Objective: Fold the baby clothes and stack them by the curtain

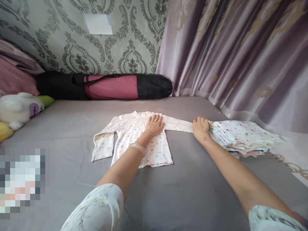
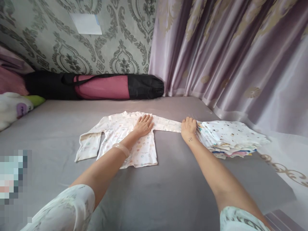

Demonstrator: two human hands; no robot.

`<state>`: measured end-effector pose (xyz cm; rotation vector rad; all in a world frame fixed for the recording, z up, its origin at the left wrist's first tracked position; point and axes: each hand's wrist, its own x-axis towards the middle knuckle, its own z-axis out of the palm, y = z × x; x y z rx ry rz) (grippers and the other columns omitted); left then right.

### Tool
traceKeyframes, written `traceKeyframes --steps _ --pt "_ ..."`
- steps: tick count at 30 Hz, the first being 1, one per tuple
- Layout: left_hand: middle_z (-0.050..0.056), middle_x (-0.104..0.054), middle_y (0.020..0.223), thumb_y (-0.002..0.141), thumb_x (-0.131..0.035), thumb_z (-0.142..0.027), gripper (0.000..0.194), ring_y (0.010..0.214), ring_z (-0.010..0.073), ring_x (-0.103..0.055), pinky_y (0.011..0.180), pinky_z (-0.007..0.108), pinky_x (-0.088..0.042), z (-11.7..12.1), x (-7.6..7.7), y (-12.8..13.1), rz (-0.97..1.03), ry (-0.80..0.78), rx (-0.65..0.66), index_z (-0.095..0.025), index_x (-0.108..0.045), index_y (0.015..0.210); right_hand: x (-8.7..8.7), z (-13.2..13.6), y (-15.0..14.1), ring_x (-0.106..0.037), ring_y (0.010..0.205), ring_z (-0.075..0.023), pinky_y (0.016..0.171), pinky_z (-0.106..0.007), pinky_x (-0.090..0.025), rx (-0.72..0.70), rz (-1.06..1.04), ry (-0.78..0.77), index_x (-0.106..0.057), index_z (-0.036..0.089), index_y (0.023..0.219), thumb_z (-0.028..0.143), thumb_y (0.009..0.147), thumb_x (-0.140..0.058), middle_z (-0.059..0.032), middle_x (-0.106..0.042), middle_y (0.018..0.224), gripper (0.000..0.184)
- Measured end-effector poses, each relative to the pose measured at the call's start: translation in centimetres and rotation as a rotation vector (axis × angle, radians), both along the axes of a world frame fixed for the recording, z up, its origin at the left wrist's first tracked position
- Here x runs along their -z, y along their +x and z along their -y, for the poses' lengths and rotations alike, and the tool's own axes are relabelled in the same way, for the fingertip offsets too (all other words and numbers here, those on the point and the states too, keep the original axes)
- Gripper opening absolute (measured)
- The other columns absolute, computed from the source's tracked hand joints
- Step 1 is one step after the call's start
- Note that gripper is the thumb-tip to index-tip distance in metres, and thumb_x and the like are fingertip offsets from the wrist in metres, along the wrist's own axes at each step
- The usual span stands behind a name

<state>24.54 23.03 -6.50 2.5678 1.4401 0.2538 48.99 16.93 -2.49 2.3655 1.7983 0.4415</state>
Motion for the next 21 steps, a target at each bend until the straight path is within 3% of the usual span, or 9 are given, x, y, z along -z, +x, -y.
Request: traceKeyframes --steps 2,4,8,11,14,21 --pt "0.011 -0.025 0.159 0.099 -0.019 -0.044 0.061 0.148 0.0278 -0.017 0.120 0.048 -0.013 0.0 0.1 0.1 -0.009 0.013 -0.004 -0.014 -0.029 0.151 -0.1 -0.1 -1.2 -0.046 0.126 -0.0334 0.101 -0.047 -0.033 -0.030 -0.011 0.029 -0.063 0.005 0.118 0.004 0.091 -0.027 -0.0247 -0.058 0.124 0.046" --pt "0.010 -0.025 0.159 0.099 -0.019 -0.045 0.061 0.148 0.0277 -0.018 0.120 0.048 -0.014 0.0 0.3 0.1 -0.016 0.029 -0.010 -0.014 -0.029 0.151 0.1 -0.6 -3.7 -0.034 0.138 -0.0317 0.110 -0.047 -0.023 -0.151 -0.092 0.055 -0.054 0.001 0.131 0.006 0.092 -0.024 -0.0241 -0.048 0.141 0.049" --pt "0.011 -0.021 0.160 0.098 -0.024 -0.039 0.061 0.148 0.0280 -0.015 0.120 0.047 -0.013 -0.1 0.4 -0.1 -0.086 0.031 0.000 -0.012 -0.024 0.153 0.9 -2.1 -10.5 -0.023 0.146 -0.0224 0.117 -0.038 -0.017 -0.467 -0.500 -0.071 -0.030 0.009 0.151 0.030 0.100 -0.019 -0.0126 -0.032 0.156 0.056" --pt "0.011 -0.017 0.161 0.095 -0.033 -0.035 0.065 0.149 0.0283 -0.010 0.120 0.046 -0.012 -0.1 0.3 -0.3 -0.172 0.016 0.034 -0.011 -0.019 0.155 1.7 -3.0 -13.6 -0.012 0.149 -0.0204 0.120 -0.039 -0.011 -0.454 -0.678 -0.130 -0.019 0.010 0.155 0.044 0.100 -0.009 -0.0092 -0.017 0.161 0.065" --pt "0.010 -0.017 0.161 0.097 -0.029 -0.033 0.062 0.149 0.0277 -0.012 0.120 0.047 -0.013 -0.1 0.2 -0.2 -0.165 0.015 0.020 -0.012 -0.020 0.154 2.4 -3.1 -13.2 -0.009 0.149 -0.0213 0.120 -0.043 -0.007 -0.360 -0.693 -0.155 -0.016 0.009 0.155 0.046 0.100 -0.006 -0.0098 -0.014 0.162 0.067" --pt "0.011 -0.024 0.159 0.099 -0.020 -0.044 0.061 0.147 0.0286 -0.019 0.119 0.048 -0.015 0.1 0.3 0.2 -0.064 0.051 -0.018 -0.013 -0.029 0.152 2.5 -0.9 -7.2 -0.007 0.149 -0.0270 0.117 -0.057 -0.006 -0.190 -0.492 -0.211 -0.021 0.023 0.155 0.047 0.099 -0.010 -0.0055 -0.012 0.163 0.062"
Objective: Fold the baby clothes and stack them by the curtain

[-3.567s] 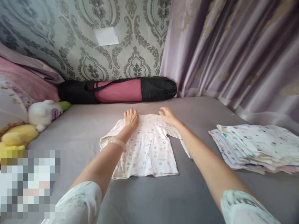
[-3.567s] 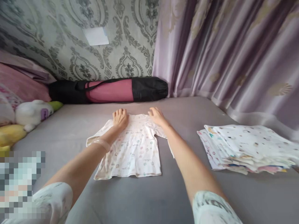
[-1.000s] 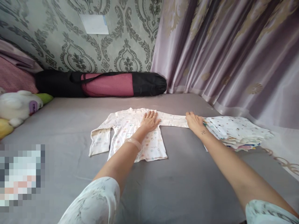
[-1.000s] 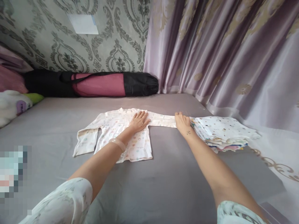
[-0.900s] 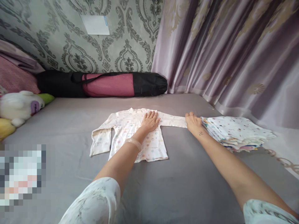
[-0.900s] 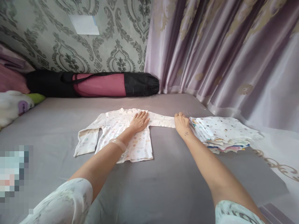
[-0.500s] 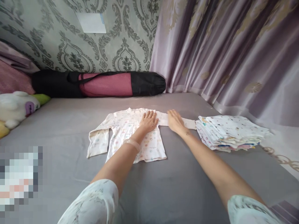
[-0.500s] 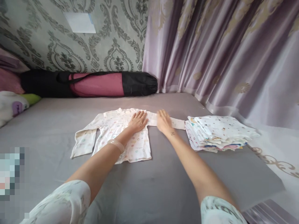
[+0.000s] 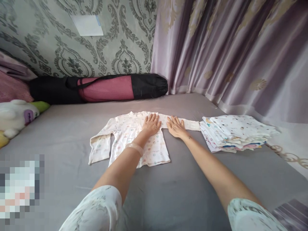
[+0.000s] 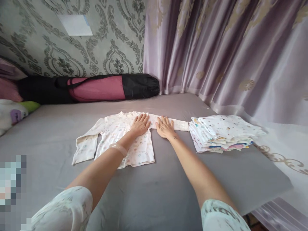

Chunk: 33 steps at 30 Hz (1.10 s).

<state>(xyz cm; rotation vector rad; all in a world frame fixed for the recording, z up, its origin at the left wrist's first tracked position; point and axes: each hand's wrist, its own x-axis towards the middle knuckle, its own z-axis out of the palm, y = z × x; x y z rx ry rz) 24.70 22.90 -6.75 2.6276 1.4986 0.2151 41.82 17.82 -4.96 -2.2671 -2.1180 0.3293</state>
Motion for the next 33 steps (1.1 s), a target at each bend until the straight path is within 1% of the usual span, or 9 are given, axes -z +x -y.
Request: traceKeyframes --steps 3,8,12,15,18,21,25,29,33 --pt "0.011 -0.025 0.159 0.100 -0.020 -0.043 0.059 0.147 0.0279 -0.019 0.119 0.047 -0.014 0.2 0.0 -0.1 -0.008 0.011 -0.002 -0.015 -0.029 0.152 -0.1 1.0 2.4 -0.007 0.148 -0.0305 0.115 -0.062 -0.007 0.090 0.053 -0.030 -0.019 0.030 0.155 0.048 0.099 -0.010 -0.0048 -0.012 0.163 0.059" --pt "0.012 -0.022 0.160 0.100 -0.020 -0.043 0.061 0.148 0.0285 -0.016 0.120 0.048 -0.010 0.0 -0.3 0.0 0.002 -0.029 0.008 -0.013 -0.027 0.152 0.4 1.7 5.0 -0.011 0.147 -0.0326 0.117 -0.054 -0.010 0.248 0.139 -0.012 -0.021 0.026 0.155 0.044 0.100 -0.014 -0.0094 -0.017 0.162 0.059" --pt "0.014 -0.015 0.161 0.099 -0.020 -0.047 0.063 0.149 0.0271 -0.011 0.119 0.046 -0.012 -0.1 -1.8 -0.7 0.055 -0.202 0.024 -0.013 -0.023 0.152 -0.4 1.3 5.0 -0.015 0.147 -0.0339 0.116 -0.056 -0.013 0.267 0.127 -0.046 -0.025 0.024 0.154 0.043 0.099 -0.018 -0.0119 -0.019 0.161 0.058" --pt "0.016 -0.016 0.161 0.099 -0.024 -0.046 0.061 0.148 0.0272 -0.013 0.118 0.046 -0.017 0.5 -3.1 -2.8 0.078 -0.273 0.047 -0.014 -0.026 0.150 -1.4 0.4 2.9 -0.015 0.147 -0.0314 0.116 -0.056 -0.010 0.202 0.174 0.023 -0.031 0.015 0.151 0.033 0.097 -0.024 -0.0154 -0.020 0.160 0.057" --pt "0.018 -0.025 0.158 0.096 -0.037 -0.040 0.055 0.147 0.0287 -0.021 0.117 0.047 -0.022 2.3 -3.7 -6.2 0.037 -0.228 0.113 -0.014 -0.036 0.144 -1.8 -1.0 -1.6 -0.014 0.148 -0.0248 0.119 -0.047 -0.008 -0.042 0.122 0.148 -0.028 0.009 0.151 0.029 0.097 -0.023 -0.0137 -0.021 0.160 0.059" --pt "0.022 -0.032 0.154 0.094 -0.044 -0.036 0.052 0.144 0.0299 -0.027 0.116 0.042 -0.027 5.0 -4.0 -10.0 0.004 -0.203 0.119 -0.009 -0.043 0.139 -1.3 -2.8 -6.8 -0.014 0.148 -0.0220 0.120 -0.040 -0.011 -0.198 0.001 0.086 -0.024 0.007 0.153 0.034 0.098 -0.019 -0.0118 -0.020 0.161 0.061" --pt "0.020 -0.036 0.152 0.094 -0.046 -0.036 0.052 0.143 0.0290 -0.031 0.115 0.039 -0.029 9.0 -4.5 -14.8 0.032 -0.177 0.066 -0.010 -0.044 0.139 -0.1 -4.9 -10.9 -0.012 0.148 -0.0248 0.119 -0.040 -0.009 -0.156 -0.007 0.087 -0.021 0.002 0.152 0.041 0.099 -0.018 -0.0148 -0.017 0.161 0.066" --pt "0.014 -0.043 0.149 0.094 -0.046 -0.036 0.047 0.139 0.0230 -0.038 0.111 0.034 -0.036 12.3 -4.9 -19.1 0.155 -0.102 0.003 -0.018 -0.046 0.137 0.7 -6.0 -11.4 -0.012 0.148 -0.0274 0.118 -0.046 -0.009 -0.072 0.016 0.105 -0.021 0.003 0.152 0.047 0.099 -0.017 -0.0165 -0.017 0.160 0.069" --pt "0.012 -0.058 0.132 0.091 -0.049 -0.037 0.042 0.124 0.0238 -0.052 0.106 0.037 -0.039 13.6 -5.1 -22.7 0.227 0.036 -0.300 -0.020 -0.051 0.129 0.9 -5.9 -11.2 -0.011 0.148 -0.0264 0.118 -0.049 -0.009 -0.074 0.015 0.125 -0.022 0.005 0.153 0.048 0.099 -0.015 -0.0155 -0.017 0.160 0.069"
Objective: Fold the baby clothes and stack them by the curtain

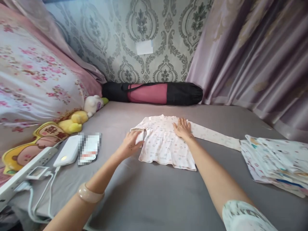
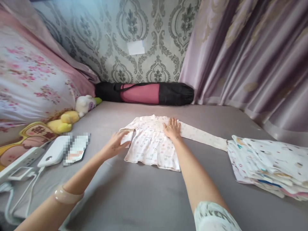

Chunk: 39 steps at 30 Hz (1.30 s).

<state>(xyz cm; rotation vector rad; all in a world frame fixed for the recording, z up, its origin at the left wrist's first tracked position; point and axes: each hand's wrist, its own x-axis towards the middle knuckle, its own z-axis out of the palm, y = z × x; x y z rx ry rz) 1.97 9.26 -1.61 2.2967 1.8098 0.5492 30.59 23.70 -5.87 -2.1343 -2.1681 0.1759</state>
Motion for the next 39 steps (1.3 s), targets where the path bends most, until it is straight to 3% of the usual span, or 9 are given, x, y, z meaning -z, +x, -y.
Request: traceKeyframes --steps 4,10,14,18,24,29,32,36,39 --pt "0.012 -0.067 0.108 0.085 -0.056 -0.046 0.038 0.107 0.0281 -0.059 0.097 0.039 -0.041 -0.4 0.1 -3.0 -0.057 -0.112 -0.501 -0.018 -0.060 0.110 0.1 0.1 -0.1 -0.012 0.148 -0.0256 0.118 -0.048 -0.009 0.005 0.007 0.013 -0.022 0.005 0.153 0.048 0.099 -0.014 -0.0160 -0.018 0.160 0.069" --pt "0.013 -0.068 0.099 0.075 -0.060 -0.065 0.045 0.109 0.0323 -0.058 0.085 0.033 -0.044 -1.4 0.0 -3.5 -0.020 -0.366 -0.663 -0.020 -0.066 0.078 0.7 -0.4 0.0 -0.013 0.147 -0.0266 0.117 -0.050 -0.010 0.003 0.010 0.037 -0.024 0.004 0.152 0.049 0.098 -0.012 -0.0160 -0.020 0.160 0.071" --pt "0.013 -0.064 0.111 0.068 -0.070 -0.059 0.041 0.114 0.0333 -0.054 0.086 0.033 -0.044 -1.9 0.0 -1.6 0.030 -0.376 -0.674 -0.019 -0.065 0.076 0.9 -0.6 0.0 -0.014 0.147 -0.0272 0.117 -0.049 -0.011 0.004 0.014 0.043 -0.024 0.004 0.152 0.049 0.098 -0.012 -0.0153 -0.021 0.159 0.072" --pt "0.003 -0.064 0.079 0.069 -0.071 -0.039 0.024 0.089 0.0234 -0.061 0.066 0.025 -0.044 -2.1 0.0 -0.8 0.216 -0.391 -0.622 -0.019 -0.059 0.073 0.7 -0.5 -0.1 -0.014 0.147 -0.0275 0.117 -0.050 -0.011 0.005 0.018 0.043 -0.024 0.004 0.152 0.049 0.098 -0.012 -0.0151 -0.021 0.159 0.072" --pt "0.000 -0.065 0.083 0.069 -0.066 -0.024 0.032 0.072 0.0151 -0.061 0.054 0.021 -0.041 -3.9 -1.6 -3.7 0.343 -0.352 -0.521 -0.018 -0.059 0.100 0.6 -0.4 -0.2 -0.015 0.147 -0.0276 0.117 -0.050 -0.011 0.010 0.022 0.041 -0.024 0.005 0.152 0.049 0.098 -0.011 -0.0155 -0.022 0.159 0.072" --pt "0.006 -0.067 0.111 0.070 -0.065 -0.021 0.045 0.096 0.0220 -0.063 0.077 0.027 -0.046 -7.0 -4.4 -6.5 0.033 -0.375 -0.563 -0.019 -0.059 0.114 0.7 -0.5 -0.2 -0.014 0.147 -0.0270 0.117 -0.050 -0.011 0.015 0.033 0.033 -0.024 0.005 0.152 0.048 0.098 -0.012 -0.0154 -0.021 0.159 0.071" --pt "0.008 -0.066 0.115 0.077 -0.057 -0.018 0.034 0.112 0.0284 -0.055 0.094 0.039 -0.038 -8.0 -5.3 -6.8 -0.203 -0.194 -0.528 -0.023 -0.061 0.111 0.8 -0.6 -0.1 -0.014 0.147 -0.0266 0.117 -0.049 -0.011 0.013 0.030 0.037 -0.025 0.005 0.152 0.048 0.098 -0.013 -0.0148 -0.021 0.160 0.070" --pt "0.016 -0.059 0.119 0.087 -0.037 -0.010 0.034 0.119 0.0327 -0.045 0.099 0.047 -0.029 -8.0 -4.1 -7.0 -0.361 0.220 -0.504 -0.019 -0.060 0.110 0.8 -0.5 -0.1 -0.015 0.146 -0.0268 0.117 -0.050 -0.011 0.008 0.025 0.058 -0.025 0.005 0.152 0.048 0.098 -0.013 -0.0146 -0.023 0.159 0.070" --pt "0.018 -0.054 0.124 0.084 -0.035 -0.005 0.038 0.119 0.0333 -0.043 0.098 0.046 -0.028 -7.9 -1.8 -7.8 -0.428 0.225 -0.529 -0.016 -0.058 0.112 0.8 -0.4 -0.1 -0.015 0.147 -0.0264 0.117 -0.050 -0.011 0.014 0.034 0.052 -0.025 0.005 0.152 0.048 0.098 -0.013 -0.0153 -0.022 0.159 0.070"
